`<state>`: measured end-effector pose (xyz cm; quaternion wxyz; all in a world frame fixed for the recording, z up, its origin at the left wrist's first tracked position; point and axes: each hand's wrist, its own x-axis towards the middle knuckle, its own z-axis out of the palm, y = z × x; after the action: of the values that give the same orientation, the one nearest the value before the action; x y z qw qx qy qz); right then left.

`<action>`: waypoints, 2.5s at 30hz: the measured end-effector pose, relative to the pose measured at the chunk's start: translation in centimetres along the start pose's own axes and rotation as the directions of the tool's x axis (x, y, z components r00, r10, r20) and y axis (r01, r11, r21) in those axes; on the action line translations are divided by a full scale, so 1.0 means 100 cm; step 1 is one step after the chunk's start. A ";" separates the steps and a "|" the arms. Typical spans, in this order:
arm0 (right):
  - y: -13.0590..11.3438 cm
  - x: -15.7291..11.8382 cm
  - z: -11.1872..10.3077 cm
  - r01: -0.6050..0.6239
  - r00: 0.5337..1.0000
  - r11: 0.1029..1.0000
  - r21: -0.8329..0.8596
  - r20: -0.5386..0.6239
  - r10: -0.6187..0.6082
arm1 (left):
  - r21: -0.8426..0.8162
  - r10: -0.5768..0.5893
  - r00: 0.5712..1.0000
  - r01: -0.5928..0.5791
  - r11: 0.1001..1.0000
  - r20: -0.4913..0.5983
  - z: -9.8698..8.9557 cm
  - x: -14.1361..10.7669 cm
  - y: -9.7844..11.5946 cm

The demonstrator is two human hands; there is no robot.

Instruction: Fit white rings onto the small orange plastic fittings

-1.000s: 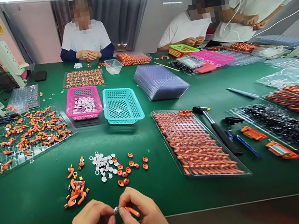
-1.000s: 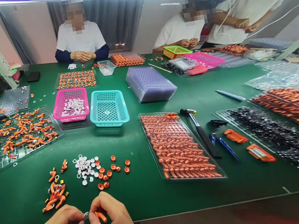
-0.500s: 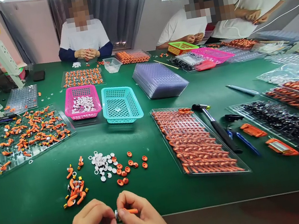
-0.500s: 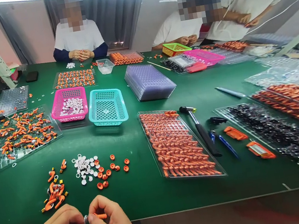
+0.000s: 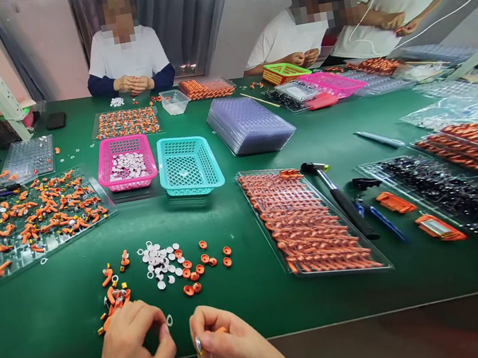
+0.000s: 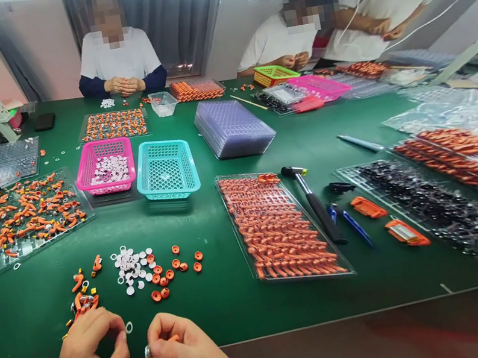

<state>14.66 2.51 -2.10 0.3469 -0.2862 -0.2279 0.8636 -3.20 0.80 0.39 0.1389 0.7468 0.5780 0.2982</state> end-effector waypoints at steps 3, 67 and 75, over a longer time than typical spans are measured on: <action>-0.006 -0.005 -0.010 0.125 0.990 0.985 -0.121 -0.054 -0.133 | 0.250 0.038 0.999 -0.043 0.967 0.023 0.001 0.011 -0.010; -0.024 -0.008 -0.001 0.112 0.925 0.647 -0.754 -0.158 -0.345 | 0.354 0.193 0.981 -0.173 0.919 -0.021 0.013 0.040 -0.024; -0.023 -0.009 0.000 0.140 0.929 0.639 -0.756 -0.124 -0.350 | 0.167 0.226 0.973 -0.215 0.962 -0.051 0.007 0.025 -0.015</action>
<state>16.23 3.37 -0.43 0.3433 -0.4775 -0.5453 0.5973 -3.51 3.73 -0.26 0.0242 0.8045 0.5176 0.2902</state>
